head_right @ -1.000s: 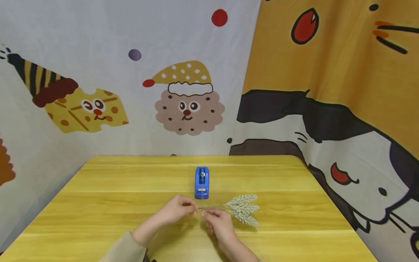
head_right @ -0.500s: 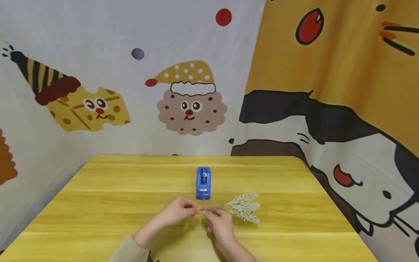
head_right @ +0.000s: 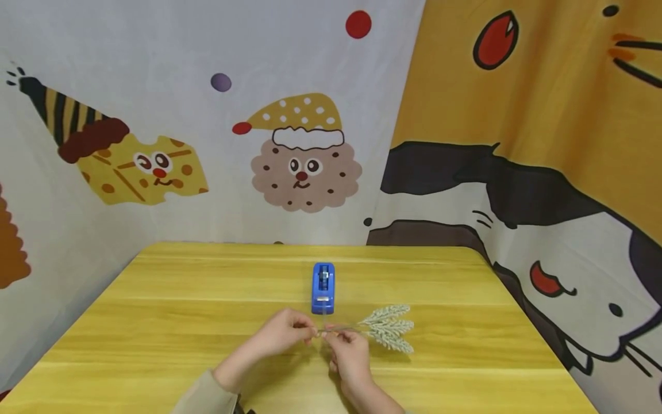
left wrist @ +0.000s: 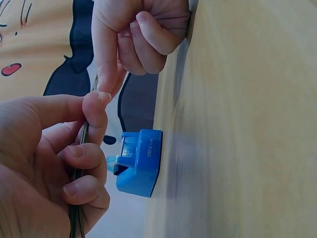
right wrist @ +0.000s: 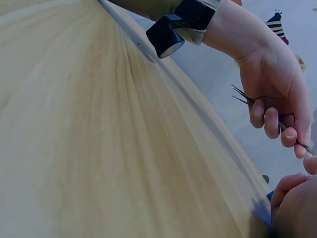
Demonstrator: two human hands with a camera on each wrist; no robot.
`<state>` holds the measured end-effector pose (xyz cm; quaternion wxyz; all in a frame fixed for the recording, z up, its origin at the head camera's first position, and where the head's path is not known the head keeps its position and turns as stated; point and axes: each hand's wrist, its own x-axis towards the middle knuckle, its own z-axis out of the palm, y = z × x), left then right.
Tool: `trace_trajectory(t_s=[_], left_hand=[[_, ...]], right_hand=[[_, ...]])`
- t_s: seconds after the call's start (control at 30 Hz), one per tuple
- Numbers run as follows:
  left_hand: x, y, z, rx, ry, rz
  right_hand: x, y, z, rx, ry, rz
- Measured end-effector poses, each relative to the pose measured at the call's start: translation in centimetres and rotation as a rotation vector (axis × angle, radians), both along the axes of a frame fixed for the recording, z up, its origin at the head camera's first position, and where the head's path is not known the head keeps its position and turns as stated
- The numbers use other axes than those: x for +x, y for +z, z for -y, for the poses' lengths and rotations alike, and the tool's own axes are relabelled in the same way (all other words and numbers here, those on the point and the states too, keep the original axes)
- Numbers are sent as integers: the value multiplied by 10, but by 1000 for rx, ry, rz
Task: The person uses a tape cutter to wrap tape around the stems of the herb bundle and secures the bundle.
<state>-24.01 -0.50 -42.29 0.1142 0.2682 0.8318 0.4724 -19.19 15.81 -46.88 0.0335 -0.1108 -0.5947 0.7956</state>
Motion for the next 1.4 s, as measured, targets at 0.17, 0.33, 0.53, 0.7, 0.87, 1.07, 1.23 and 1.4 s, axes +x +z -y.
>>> trace_trajectory(t_s=[0.17, 0.33, 0.53, 0.7, 0.87, 1.07, 1.23, 1.4], left_hand=[[1, 1, 0, 11, 6, 14], [1, 3, 1, -3, 8, 10], [2, 4, 2, -16, 4, -13], [2, 3, 2, -29, 5, -27], [2, 4, 2, -31, 5, -25], [2, 2, 2, -35, -1, -30], [1, 4, 2, -45, -6, -19], [1, 6, 3, -52, -12, -15]], right_hand=[[-1, 0, -1, 30, 12, 7], [-1, -3, -2, 40, 40, 6], [1, -4, -1, 17, 47, -50], [2, -3, -1, 17, 43, -75], [2, -1, -1, 15, 40, -51], [2, -1, -1, 1, 18, -36], [2, 0, -1, -2, 19, -34], [6, 2, -5, 33, 105, 7]])
